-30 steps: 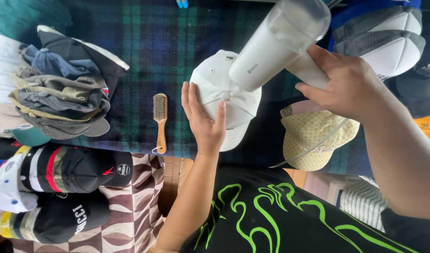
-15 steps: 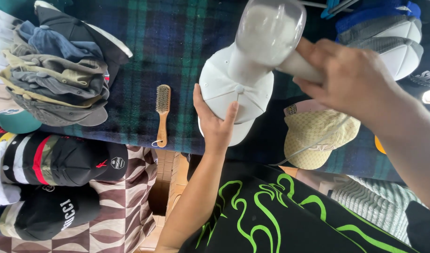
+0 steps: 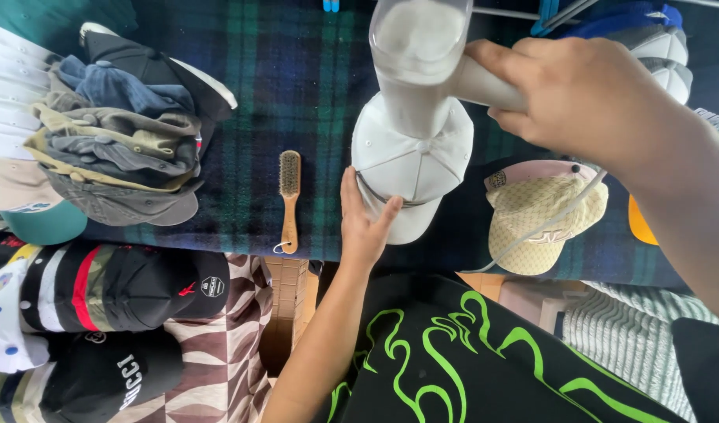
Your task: Cleaning and steaming baseball caps using a handheld steamer and a brush to restore their shape.
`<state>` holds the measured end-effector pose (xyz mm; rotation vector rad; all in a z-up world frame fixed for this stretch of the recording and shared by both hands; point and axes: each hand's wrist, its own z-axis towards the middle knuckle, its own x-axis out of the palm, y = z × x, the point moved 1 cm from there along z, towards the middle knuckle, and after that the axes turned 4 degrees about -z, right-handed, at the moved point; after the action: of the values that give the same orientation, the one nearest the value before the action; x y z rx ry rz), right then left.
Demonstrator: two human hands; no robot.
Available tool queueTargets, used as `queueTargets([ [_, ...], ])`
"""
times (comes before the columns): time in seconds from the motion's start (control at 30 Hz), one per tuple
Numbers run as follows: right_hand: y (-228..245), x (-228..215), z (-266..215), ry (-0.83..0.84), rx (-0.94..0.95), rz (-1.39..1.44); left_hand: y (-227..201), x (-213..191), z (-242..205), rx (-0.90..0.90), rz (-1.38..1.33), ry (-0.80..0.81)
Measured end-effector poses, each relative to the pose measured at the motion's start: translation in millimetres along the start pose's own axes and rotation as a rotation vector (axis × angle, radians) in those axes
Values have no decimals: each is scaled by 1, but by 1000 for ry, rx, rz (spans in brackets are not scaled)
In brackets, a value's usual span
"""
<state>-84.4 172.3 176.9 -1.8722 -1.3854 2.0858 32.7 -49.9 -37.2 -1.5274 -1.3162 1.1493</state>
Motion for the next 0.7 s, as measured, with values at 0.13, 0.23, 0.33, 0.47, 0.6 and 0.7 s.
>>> queueTargets([
  [0.13, 8, 5, 23, 43, 57, 113, 14, -6, -9, -56, 51, 89],
  [0.23, 18, 12, 45, -82, 65, 188, 24, -9, -16, -59, 77, 137],
  [0.33, 25, 9, 78, -29, 67, 300, 25, -15, -19, -73, 119, 192],
  [0.47, 46, -28, 104, 64, 46, 265, 16, -32, -13, -236, 82, 315],
  [0.6, 75, -74, 134, 256, -32, 180, 37, -35, -21, -162, 141, 339],
  [0.7, 111, -91, 159, 420, -97, 172, 53, -36, -26, -83, 184, 323],
])
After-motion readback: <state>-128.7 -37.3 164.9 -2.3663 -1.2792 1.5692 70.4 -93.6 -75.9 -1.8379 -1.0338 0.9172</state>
